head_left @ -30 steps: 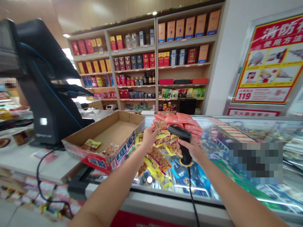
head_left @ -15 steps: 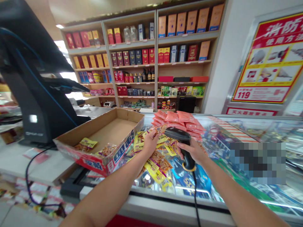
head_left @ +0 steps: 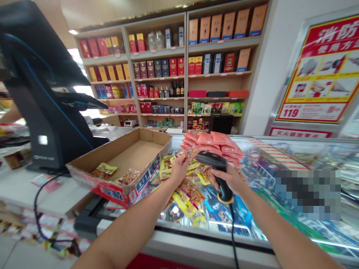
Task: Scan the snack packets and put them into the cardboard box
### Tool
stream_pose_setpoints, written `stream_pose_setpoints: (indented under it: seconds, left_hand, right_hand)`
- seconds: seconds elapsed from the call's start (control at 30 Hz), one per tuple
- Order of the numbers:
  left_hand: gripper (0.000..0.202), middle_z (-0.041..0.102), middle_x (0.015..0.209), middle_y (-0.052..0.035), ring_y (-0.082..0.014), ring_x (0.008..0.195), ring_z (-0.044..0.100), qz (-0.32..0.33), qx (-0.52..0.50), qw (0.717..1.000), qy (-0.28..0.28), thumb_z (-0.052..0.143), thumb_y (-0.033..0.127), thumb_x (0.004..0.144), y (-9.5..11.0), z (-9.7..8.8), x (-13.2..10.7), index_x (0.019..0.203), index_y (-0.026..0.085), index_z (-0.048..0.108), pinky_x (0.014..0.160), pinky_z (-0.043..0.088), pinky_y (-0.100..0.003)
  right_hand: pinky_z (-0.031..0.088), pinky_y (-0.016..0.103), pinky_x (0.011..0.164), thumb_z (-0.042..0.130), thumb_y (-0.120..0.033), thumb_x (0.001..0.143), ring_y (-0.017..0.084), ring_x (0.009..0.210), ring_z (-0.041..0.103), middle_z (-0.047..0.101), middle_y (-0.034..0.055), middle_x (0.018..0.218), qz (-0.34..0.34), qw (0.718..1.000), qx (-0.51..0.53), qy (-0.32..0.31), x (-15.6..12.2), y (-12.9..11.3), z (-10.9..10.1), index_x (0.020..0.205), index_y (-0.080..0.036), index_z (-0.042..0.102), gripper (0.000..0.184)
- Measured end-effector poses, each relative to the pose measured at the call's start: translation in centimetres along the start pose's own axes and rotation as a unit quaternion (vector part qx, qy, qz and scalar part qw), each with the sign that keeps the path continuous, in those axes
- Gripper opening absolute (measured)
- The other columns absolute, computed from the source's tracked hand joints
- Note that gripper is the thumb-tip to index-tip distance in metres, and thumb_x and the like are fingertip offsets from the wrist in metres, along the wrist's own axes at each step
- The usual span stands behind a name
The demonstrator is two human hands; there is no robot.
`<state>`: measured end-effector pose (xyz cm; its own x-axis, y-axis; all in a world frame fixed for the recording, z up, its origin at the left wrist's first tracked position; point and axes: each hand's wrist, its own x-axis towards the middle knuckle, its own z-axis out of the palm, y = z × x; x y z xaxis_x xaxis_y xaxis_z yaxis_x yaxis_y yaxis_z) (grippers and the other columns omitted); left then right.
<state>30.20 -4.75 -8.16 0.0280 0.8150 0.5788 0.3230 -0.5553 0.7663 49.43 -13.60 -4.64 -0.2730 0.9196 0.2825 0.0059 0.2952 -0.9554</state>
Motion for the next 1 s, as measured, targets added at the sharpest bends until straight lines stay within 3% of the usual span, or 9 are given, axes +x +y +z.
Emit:
stream_pose_setpoints:
  seconds: [0.23, 0.37, 0.43, 0.5, 0.57, 0.67, 0.8, 0.9, 1.0]
  left_hand:
    - [0.031, 0.035, 0.054, 0.0054, -0.0097, 0.055, 0.034, 0.015, 0.016, 1.0, -0.015, 0.053, 0.034, 0.08, 0.2, 0.1, -0.2, 0.057, 0.019, 0.039, 0.056, 0.028, -0.024]
    - [0.028, 0.042, 0.054, 0.0045, -0.0119, 0.056, 0.043, 0.025, 0.095, 0.995, -0.02, 0.062, 0.033, 0.077, 0.5, 0.1, -0.4, 0.059, 0.019, 0.047, 0.059, 0.034, -0.025]
    - [0.014, 0.056, 0.069, 0.0011, -0.016, 0.069, 0.054, 0.039, 0.13, 0.991, 0.016, 0.069, 0.029, 0.073, 0.7, 0.1, -0.4, 0.074, 0.02, 0.059, 0.069, 0.042, -0.028]
    - [0.031, 0.063, 0.094, -0.0043, -0.0208, 0.09, 0.06, 0.061, 0.151, 0.985, 0.054, 0.074, 0.024, 0.069, 0.8, 0.1, -0.5, 0.097, 0.021, 0.063, 0.083, 0.046, -0.032]
    - [0.046, 0.06, 0.112, -0.0082, -0.0236, 0.104, 0.058, 0.072, 0.165, 0.981, 0.073, 0.074, 0.021, 0.067, 1.0, 0.1, -0.6, 0.112, 0.021, 0.06, 0.092, 0.046, -0.036]
    - [0.046, 0.054, 0.121, -0.0105, -0.0247, 0.109, 0.057, 0.072, 0.184, 0.977, 0.086, 0.072, 0.02, 0.069, 1.9, -0.8, -0.5, 0.114, 0.021, 0.06, 0.095, 0.047, -0.038]
    - [0.028, 0.058, 0.117, -0.0101, -0.0189, 0.088, 0.061, 0.093, 0.21, 0.97, 0.075, 0.065, 0.022, 0.075, 4.6, -5.0, 1.4, 0.103, 0.019, 0.065, 0.084, 0.05, -0.033]
    - [0.013, 0.066, 0.081, -0.0047, -0.0172, 0.07, 0.059, 0.077, 0.293, 0.953, -0.027, 0.061, 0.02, 0.075, 6.3, -10.8, 4.3, 0.085, 0.019, 0.069, 0.075, 0.048, -0.028]
    - [0.014, 0.063, 0.065, -0.001, -0.0157, 0.063, 0.057, 0.021, 0.384, 0.913, -0.132, 0.062, 0.008, 0.064, 5.7, -17.6, 7.3, 0.068, 0.019, 0.068, 0.072, 0.045, -0.024]
  right_hand:
    - [0.042, 0.026, 0.038, 0.068, -0.044, 0.074, 0.012, 0.036, 0.051, 0.056, -0.0005, 0.05, -0.009, 0.999, 0.029, 0.024, 0.4, 0.8, -0.2, 0.062, -0.017, 0.056, 0.032]
    - [0.042, 0.026, 0.04, 0.068, -0.044, 0.075, 0.013, 0.038, 0.052, 0.057, 0.0002, 0.05, -0.006, 0.998, 0.038, 0.044, 0.3, 0.8, -0.3, 0.064, -0.018, 0.056, 0.031]
    - [0.042, 0.026, 0.041, 0.068, -0.044, 0.075, 0.013, 0.039, 0.052, 0.057, 0.0003, 0.05, -0.004, 0.998, 0.034, 0.049, 0.2, 0.6, -0.4, 0.065, -0.018, 0.056, 0.031]
    - [0.043, 0.026, 0.042, 0.068, -0.044, 0.076, 0.013, 0.04, 0.053, 0.057, 0.0004, 0.05, -0.004, 0.998, 0.027, 0.051, 0.1, 0.6, -0.4, 0.065, -0.018, 0.057, 0.03]
    - [0.042, 0.026, 0.042, 0.067, -0.044, 0.076, 0.013, 0.04, 0.052, 0.057, 0.0007, 0.05, -0.005, 0.999, 0.021, 0.049, 0.1, 0.6, -0.4, 0.064, -0.017, 0.057, 0.031]
    - [0.042, 0.026, 0.042, 0.067, -0.043, 0.077, 0.013, 0.039, 0.052, 0.056, 0.0009, 0.048, -0.011, 0.999, 0.011, 0.043, 0.1, 0.5, -0.3, 0.061, -0.017, 0.058, 0.032]
    - [0.042, 0.027, 0.042, 0.068, -0.042, 0.075, 0.013, 0.039, 0.051, 0.056, 0.0009, 0.047, -0.012, 0.999, 0.015, 0.043, 0.0, 0.2, -0.1, 0.059, -0.017, 0.058, 0.031]
    - [0.042, 0.026, 0.041, 0.07, -0.041, 0.073, 0.013, 0.038, 0.051, 0.056, 0.001, 0.048, -0.013, 0.998, 0.016, 0.054, 0.0, 0.2, -0.1, 0.059, -0.017, 0.058, 0.03]
    - [0.042, 0.026, 0.041, 0.069, -0.041, 0.074, 0.013, 0.038, 0.051, 0.057, 0.0013, 0.049, -0.014, 0.998, 0.015, 0.058, 0.1, 0.6, -0.2, 0.059, -0.017, 0.058, 0.03]
